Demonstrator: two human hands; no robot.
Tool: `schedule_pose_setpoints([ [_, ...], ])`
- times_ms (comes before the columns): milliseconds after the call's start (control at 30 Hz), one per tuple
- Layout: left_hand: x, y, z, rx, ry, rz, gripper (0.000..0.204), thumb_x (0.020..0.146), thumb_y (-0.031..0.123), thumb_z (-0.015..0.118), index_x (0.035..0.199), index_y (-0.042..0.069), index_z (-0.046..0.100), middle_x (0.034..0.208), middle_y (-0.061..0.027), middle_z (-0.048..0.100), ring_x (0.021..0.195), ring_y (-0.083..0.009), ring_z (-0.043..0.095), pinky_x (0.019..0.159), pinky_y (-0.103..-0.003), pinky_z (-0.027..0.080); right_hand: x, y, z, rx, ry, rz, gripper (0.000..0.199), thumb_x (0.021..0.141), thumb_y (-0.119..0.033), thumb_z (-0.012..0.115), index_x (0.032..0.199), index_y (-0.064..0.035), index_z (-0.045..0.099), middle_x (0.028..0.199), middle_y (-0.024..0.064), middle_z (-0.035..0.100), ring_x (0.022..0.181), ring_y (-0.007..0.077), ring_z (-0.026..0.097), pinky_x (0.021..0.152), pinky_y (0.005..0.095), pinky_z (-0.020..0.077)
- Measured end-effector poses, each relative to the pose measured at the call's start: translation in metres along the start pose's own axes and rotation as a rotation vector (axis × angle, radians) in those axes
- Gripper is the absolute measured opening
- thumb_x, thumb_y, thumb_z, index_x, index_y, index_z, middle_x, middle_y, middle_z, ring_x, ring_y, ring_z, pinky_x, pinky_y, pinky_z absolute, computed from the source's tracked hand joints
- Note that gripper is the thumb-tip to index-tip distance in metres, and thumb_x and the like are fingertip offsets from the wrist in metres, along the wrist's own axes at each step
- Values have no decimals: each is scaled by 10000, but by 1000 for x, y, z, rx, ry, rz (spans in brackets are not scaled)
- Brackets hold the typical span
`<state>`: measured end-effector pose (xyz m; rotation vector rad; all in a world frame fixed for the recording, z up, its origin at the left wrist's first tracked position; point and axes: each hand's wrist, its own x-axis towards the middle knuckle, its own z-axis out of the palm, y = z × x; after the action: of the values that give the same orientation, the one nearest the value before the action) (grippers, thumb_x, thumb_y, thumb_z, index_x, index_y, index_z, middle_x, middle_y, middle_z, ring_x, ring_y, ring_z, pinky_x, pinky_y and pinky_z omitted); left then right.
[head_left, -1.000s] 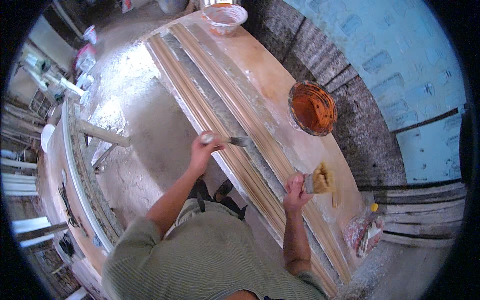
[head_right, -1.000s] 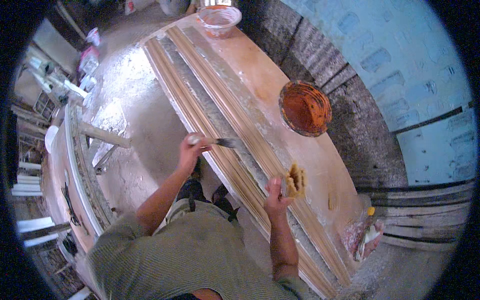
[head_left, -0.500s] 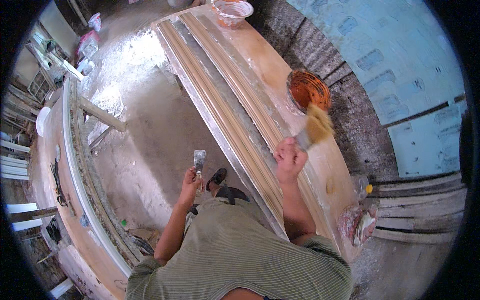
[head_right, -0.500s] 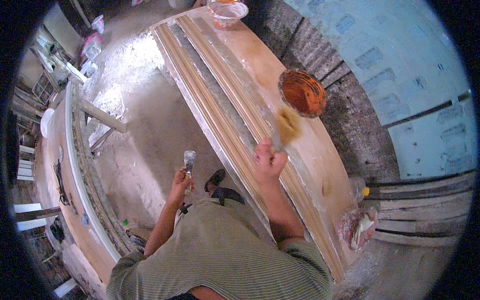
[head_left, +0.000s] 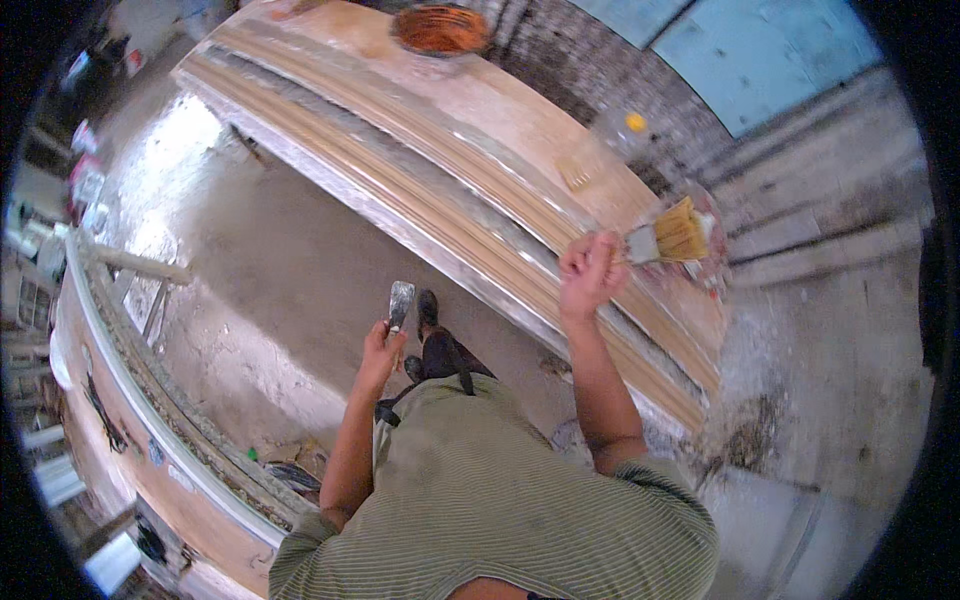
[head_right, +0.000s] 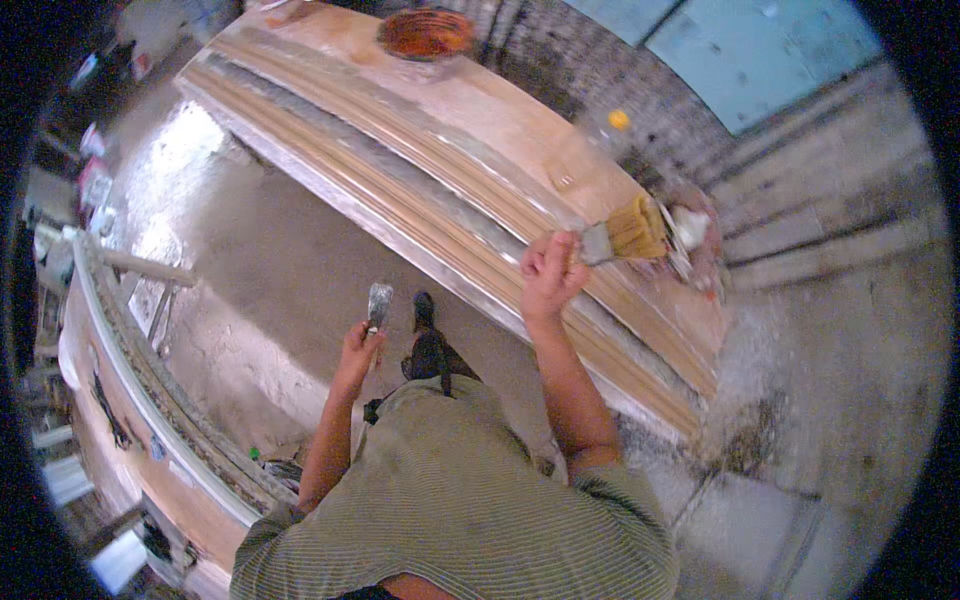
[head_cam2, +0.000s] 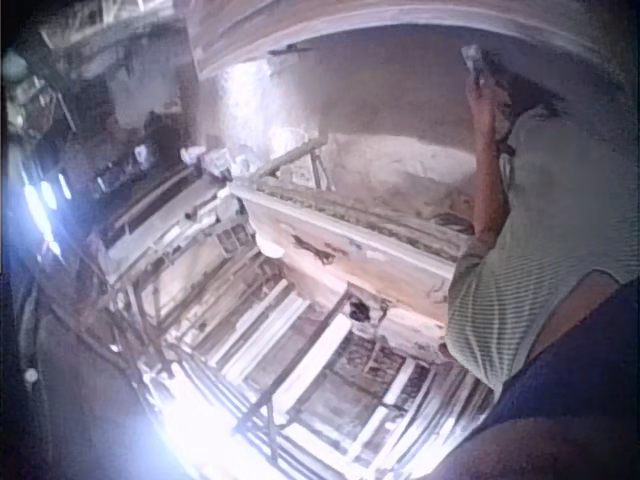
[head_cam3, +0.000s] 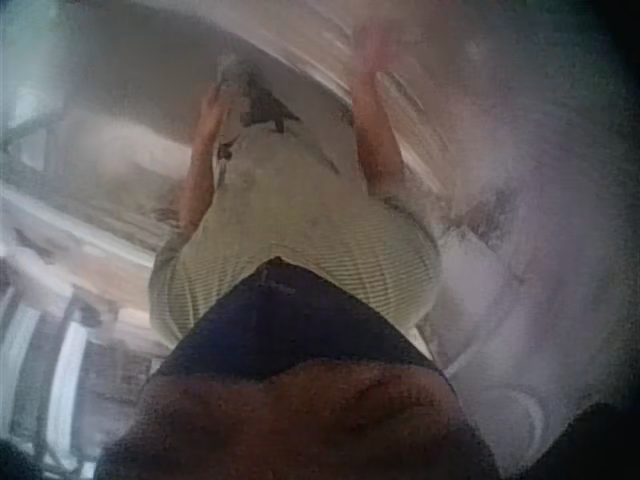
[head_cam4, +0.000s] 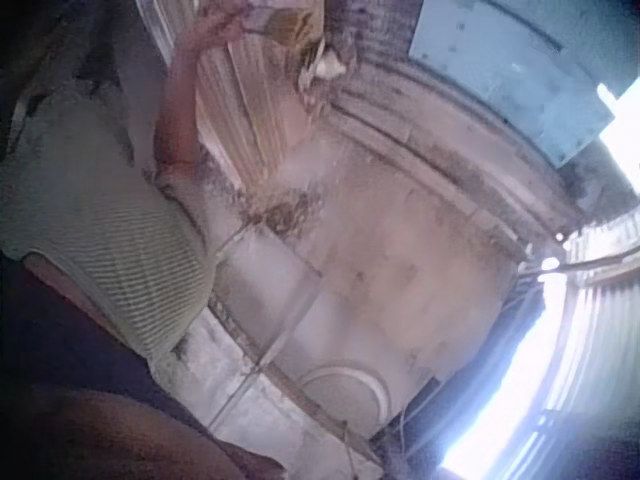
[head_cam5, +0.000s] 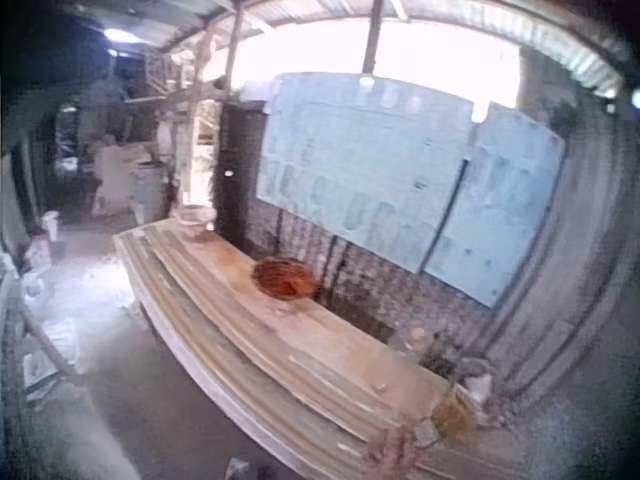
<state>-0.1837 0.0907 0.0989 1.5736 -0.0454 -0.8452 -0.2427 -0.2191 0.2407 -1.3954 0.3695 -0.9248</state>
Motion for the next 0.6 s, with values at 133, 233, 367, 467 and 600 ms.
schedule_pose_setpoints([
  [133, -50, -54, 59, 101, -38, -58, 197, 918, 240, 657, 996, 69, 595, 672, 15, 518, 524, -81, 478, 438, -255, 365, -32, 14, -96, -951, -297, -143, 252, 991, -249, 522, 867, -68, 646, 641, 55, 561, 530, 113, 517, 461, 244, 393],
  [233, -77, -81, 99, 139, -84, -91, 250, 908, 313, 681, 953, 81, 600, 648, 18, 512, 513, -79, 472, 439, -246, 347, -61, -30, -168, -956, -177, 57, 258, 976, -236, 534, 905, -14, 645, 643, 133, 570, 554, 186, 541, 522, 314, 439],
  [367, -114, -98, 145, 128, -25, -167, 286, 903, 360, 682, 994, 100, 605, 645, 25, 520, 492, -77, 470, 436, -249, 362, -94, -97, -271, -63, 54, 218, 311, 961, -257, 544, 880, 33, 624, 664, 210, 574, 554, 269, 547, 580, 388, 455],
  [467, -133, -113, 208, 36, 63, -138, 244, 908, 312, 670, 992, 105, 573, 660, 26, 514, 493, -85, 487, 430, -252, 403, -126, -91, -351, -622, -135, 30, 342, 959, -264, 558, 773, 23, 551, 610, 148, 523, 541, 233, 536, 554, 397, 434],
  [600, -153, -142, 294, -478, 73, -158, 149, 923, 195, 605, 1002, 112, 510, 770, -10, 528, 576, -123, 534, 489, -279, 473, -180, -112, -450, -1019, -206, 193, 372, 959, -265, 565, 714, 10, 510, 566, 111, 491, 527, 218, 530, 529, 404, 419],
])
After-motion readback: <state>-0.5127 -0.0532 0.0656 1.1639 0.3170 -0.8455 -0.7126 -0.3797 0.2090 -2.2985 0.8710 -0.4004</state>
